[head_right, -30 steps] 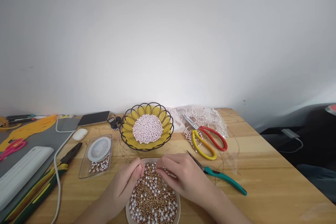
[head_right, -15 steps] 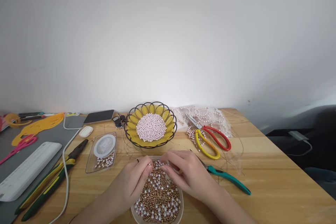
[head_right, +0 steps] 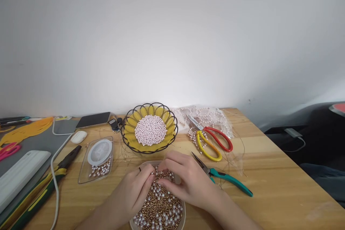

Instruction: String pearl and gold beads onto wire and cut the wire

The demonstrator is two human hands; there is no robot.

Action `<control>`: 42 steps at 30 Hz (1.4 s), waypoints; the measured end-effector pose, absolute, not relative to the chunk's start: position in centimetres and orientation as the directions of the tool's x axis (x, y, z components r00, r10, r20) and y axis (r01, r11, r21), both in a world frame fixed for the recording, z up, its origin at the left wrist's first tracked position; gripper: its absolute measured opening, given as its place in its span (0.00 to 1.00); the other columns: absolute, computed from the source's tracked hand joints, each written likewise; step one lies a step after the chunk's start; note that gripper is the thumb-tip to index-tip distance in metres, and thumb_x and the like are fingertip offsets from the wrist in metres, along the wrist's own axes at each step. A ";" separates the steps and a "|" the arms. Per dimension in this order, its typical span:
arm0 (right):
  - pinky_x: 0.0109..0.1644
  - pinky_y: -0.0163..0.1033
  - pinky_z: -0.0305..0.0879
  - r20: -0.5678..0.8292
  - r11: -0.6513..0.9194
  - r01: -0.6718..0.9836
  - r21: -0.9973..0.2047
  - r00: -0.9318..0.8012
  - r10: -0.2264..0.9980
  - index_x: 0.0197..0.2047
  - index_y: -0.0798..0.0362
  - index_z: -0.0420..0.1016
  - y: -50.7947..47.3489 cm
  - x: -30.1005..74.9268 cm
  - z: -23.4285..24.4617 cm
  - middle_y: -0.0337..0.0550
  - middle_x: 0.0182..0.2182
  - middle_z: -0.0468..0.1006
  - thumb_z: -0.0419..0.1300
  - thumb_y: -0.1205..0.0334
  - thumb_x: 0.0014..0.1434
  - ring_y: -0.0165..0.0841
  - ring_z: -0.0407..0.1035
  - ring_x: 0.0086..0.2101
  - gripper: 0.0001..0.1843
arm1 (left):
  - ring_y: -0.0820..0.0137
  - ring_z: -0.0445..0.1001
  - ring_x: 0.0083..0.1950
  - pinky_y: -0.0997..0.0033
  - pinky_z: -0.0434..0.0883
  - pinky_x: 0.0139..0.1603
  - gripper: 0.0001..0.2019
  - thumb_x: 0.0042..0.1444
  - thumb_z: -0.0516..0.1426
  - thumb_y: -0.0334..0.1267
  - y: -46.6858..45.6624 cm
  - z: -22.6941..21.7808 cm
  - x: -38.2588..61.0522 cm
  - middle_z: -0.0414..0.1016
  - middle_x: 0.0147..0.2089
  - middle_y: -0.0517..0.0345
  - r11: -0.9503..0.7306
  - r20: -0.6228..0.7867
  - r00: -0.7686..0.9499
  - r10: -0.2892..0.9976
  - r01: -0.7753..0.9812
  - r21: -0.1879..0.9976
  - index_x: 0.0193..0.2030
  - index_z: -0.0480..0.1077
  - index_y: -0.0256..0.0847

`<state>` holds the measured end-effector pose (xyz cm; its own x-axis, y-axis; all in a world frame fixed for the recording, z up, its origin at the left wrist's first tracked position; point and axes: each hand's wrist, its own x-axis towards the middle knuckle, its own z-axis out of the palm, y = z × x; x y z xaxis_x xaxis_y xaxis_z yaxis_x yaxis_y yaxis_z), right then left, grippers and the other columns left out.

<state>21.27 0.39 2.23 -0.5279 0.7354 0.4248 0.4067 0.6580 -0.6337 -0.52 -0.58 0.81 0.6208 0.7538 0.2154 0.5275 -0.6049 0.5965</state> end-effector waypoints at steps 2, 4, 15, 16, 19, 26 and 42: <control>0.31 0.38 0.65 0.435 0.665 0.392 -0.636 -0.529 0.729 0.40 0.53 0.75 0.3 21.1 2.2 0.44 0.31 0.75 0.58 0.56 0.71 0.35 0.70 0.30 0.10 | 0.65 0.72 0.33 0.68 0.64 0.33 0.12 0.72 0.41 0.33 -0.6 0.7 -0.5 0.72 0.33 0.56 -0.573 0.194 0.608 0.770 0.523 0.631 0.38 0.59 0.44; 0.30 0.37 0.64 0.444 0.671 0.401 -0.624 -0.524 0.727 0.39 0.53 0.75 0.2 20.8 2.3 0.43 0.29 0.75 0.56 0.59 0.71 0.34 0.69 0.29 0.10 | 0.65 0.71 0.33 0.68 0.64 0.34 0.12 0.73 0.40 0.34 -0.5 0.6 -0.4 0.71 0.33 0.56 -0.538 0.172 0.597 0.784 0.514 0.668 0.38 0.59 0.44; 0.31 0.41 0.64 0.366 0.130 0.795 -0.592 0.121 0.923 0.35 0.50 0.73 4.0 28.7 1.6 0.42 0.26 0.75 0.56 0.50 0.65 0.37 0.68 0.26 0.13 | 0.69 0.63 0.30 0.69 0.57 0.33 0.16 0.75 0.40 0.41 -0.8 0.2 -0.6 0.61 0.29 0.63 -0.344 0.096 0.531 0.842 0.392 0.853 0.35 0.56 0.44; 0.30 0.42 0.64 0.311 0.030 0.819 -0.572 0.183 0.933 0.34 0.50 0.73 4.8 30.1 0.8 0.43 0.26 0.75 0.58 0.48 0.61 0.38 0.68 0.26 0.14 | 0.69 0.62 0.30 0.69 0.57 0.33 0.16 0.75 0.40 0.41 -0.8 0.3 -0.6 0.60 0.29 0.63 -0.345 0.103 0.529 0.842 0.382 0.857 0.35 0.56 0.44; 0.30 0.44 0.65 0.209 -0.102 0.873 -0.477 0.225 0.952 0.29 0.49 0.68 6.4 33.0 -1.8 0.46 0.27 0.76 0.61 0.42 0.52 0.40 0.69 0.26 0.18 | 0.70 0.62 0.29 0.69 0.57 0.32 0.16 0.75 0.40 0.42 -0.9 0.4 -0.4 0.60 0.28 0.63 -0.355 0.124 0.529 0.840 0.361 0.862 0.35 0.56 0.44; 0.40 0.49 0.70 0.236 -0.180 0.934 -0.309 0.259 0.937 0.34 0.48 0.66 6.7 33.3 -4.1 0.52 0.36 0.78 0.64 0.47 0.46 0.50 0.75 0.37 0.18 | 0.70 0.64 0.30 0.70 0.58 0.33 0.17 0.75 0.41 0.43 -0.6 0.7 -0.4 0.60 0.28 0.63 -0.346 0.151 0.480 0.864 0.348 0.871 0.33 0.58 0.43; 0.25 0.43 0.66 0.251 -0.075 0.666 -0.742 0.379 0.891 0.36 0.52 0.70 6.3 35.4 -0.6 0.51 0.24 0.79 0.64 0.43 0.56 0.42 0.74 0.24 0.20 | 0.69 0.63 0.31 0.69 0.58 0.33 0.17 0.75 0.40 0.44 -0.7 0.6 -0.6 0.61 0.29 0.62 -0.343 0.149 0.499 0.853 0.322 0.882 0.34 0.57 0.43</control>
<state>35.41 6.26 -0.57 0.3794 0.8907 0.2505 0.6664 -0.0753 -0.7417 -0.59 -0.69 0.56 0.4993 0.8535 0.1492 0.3223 -0.3428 0.8824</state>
